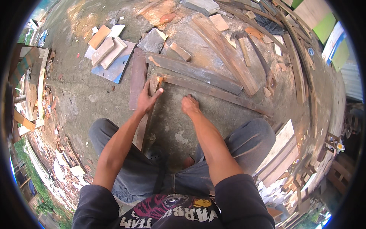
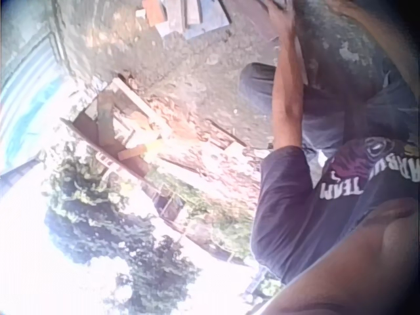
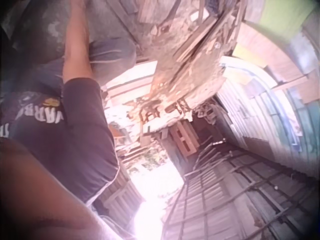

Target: The person sits on the ground and handles various wooden planks and scraps. They pick up pieces, align them, and use a metal file to smooth or shape the edges of the wood.

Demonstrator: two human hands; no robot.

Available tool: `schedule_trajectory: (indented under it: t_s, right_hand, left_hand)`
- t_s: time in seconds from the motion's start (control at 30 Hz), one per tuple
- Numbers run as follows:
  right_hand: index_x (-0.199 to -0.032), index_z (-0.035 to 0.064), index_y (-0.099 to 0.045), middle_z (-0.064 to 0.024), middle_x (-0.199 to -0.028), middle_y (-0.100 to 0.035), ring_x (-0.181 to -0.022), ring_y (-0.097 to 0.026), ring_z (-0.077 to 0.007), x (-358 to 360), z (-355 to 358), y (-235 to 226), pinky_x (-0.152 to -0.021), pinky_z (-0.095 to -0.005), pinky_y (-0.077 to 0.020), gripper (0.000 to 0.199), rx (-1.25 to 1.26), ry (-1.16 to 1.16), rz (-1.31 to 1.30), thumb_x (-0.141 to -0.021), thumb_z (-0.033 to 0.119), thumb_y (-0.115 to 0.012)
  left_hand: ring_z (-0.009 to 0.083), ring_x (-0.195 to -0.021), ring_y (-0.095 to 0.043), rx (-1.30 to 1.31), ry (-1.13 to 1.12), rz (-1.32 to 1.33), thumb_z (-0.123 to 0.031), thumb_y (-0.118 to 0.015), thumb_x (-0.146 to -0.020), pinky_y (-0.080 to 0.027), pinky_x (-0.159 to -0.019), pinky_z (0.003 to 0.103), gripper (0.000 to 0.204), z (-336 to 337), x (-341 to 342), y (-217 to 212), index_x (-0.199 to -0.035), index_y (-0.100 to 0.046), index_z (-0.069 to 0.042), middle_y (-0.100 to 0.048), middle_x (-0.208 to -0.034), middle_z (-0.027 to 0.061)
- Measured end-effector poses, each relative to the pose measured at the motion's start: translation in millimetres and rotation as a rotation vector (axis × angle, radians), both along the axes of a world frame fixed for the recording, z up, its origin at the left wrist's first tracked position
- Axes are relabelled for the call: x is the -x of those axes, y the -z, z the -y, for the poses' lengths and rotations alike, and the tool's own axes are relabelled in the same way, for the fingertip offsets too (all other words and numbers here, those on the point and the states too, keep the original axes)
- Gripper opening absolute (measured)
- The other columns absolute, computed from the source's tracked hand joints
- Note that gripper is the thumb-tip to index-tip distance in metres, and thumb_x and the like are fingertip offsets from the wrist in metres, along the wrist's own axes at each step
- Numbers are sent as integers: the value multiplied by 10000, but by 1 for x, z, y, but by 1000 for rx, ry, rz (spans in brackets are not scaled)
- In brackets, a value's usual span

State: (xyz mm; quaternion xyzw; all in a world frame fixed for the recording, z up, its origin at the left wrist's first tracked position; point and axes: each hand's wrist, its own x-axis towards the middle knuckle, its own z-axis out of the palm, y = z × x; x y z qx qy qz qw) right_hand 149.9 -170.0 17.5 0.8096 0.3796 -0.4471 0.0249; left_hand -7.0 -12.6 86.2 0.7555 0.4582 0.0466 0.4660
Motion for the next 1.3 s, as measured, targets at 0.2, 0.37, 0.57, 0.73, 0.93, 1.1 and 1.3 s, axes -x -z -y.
schedule_trajectory:
  t_s: [0.2,0.37,0.57,0.73,0.93,1.1,1.3]
  right_hand:
    - [-1195,-25,-631,-230,-1337,-548,-1230,-582,-421,1,-4,-4,-1028,-493,-502,349,21,-29,4,-929,196,-683]
    - [-1200,-24,-630,-229,-1343,-540,-1230,-581,-420,3,-5,-5,-1035,-492,-499,347,18,-40,12,-937,197,-675]
    - [-1216,-18,-623,-222,-1353,-537,-1253,-570,-411,0,-1,-5,-1039,-493,-496,356,16,-18,3,-938,197,-674]
    - [-1216,-4,-625,-221,-1349,-540,-1257,-569,-408,2,-1,3,-1037,-491,-497,362,-4,-27,11,-927,204,-688]
    - [-1195,2,-634,-224,-1325,-552,-1237,-576,-415,1,2,4,-1028,-491,-500,347,-21,-2,1,-918,203,-694]
    - [-1182,-1,-638,-228,-1310,-559,-1223,-583,-418,3,-1,1,-1019,-492,-504,335,-33,-4,0,-916,195,-693]
    - [-1177,-8,-639,-227,-1314,-558,-1222,-584,-416,1,2,3,-1020,-488,-506,331,-10,-14,12,-917,190,-689]
  left_hand:
    - [382,-1401,-464,278,27,-65,-697,-540,-928,-363,-1139,415,950,-25,21,32,-1536,-372,14,-484,-1475,313]
    - [399,-1370,-493,235,22,-53,-726,-503,-923,-372,-1129,432,970,-21,22,41,-1508,-398,41,-508,-1428,349]
    - [397,-1360,-497,239,21,-36,-662,-500,-956,-364,-1130,427,904,-13,12,27,-1481,-419,68,-528,-1419,325]
    - [428,-1344,-505,165,-15,-77,-680,-494,-946,-374,-1120,441,910,-10,15,37,-1482,-419,52,-540,-1395,335]
    - [410,-1363,-492,190,-31,-36,-644,-496,-965,-358,-1136,429,873,-5,11,38,-1481,-423,56,-533,-1414,322]
    - [432,-1321,-528,164,-52,-51,-694,-495,-936,-392,-1105,442,925,-7,16,44,-1498,-405,36,-548,-1383,340]
    - [390,-1196,-620,242,-61,-22,-664,-514,-943,-439,-1032,422,910,-3,9,27,-1505,-400,42,-605,-1303,325]
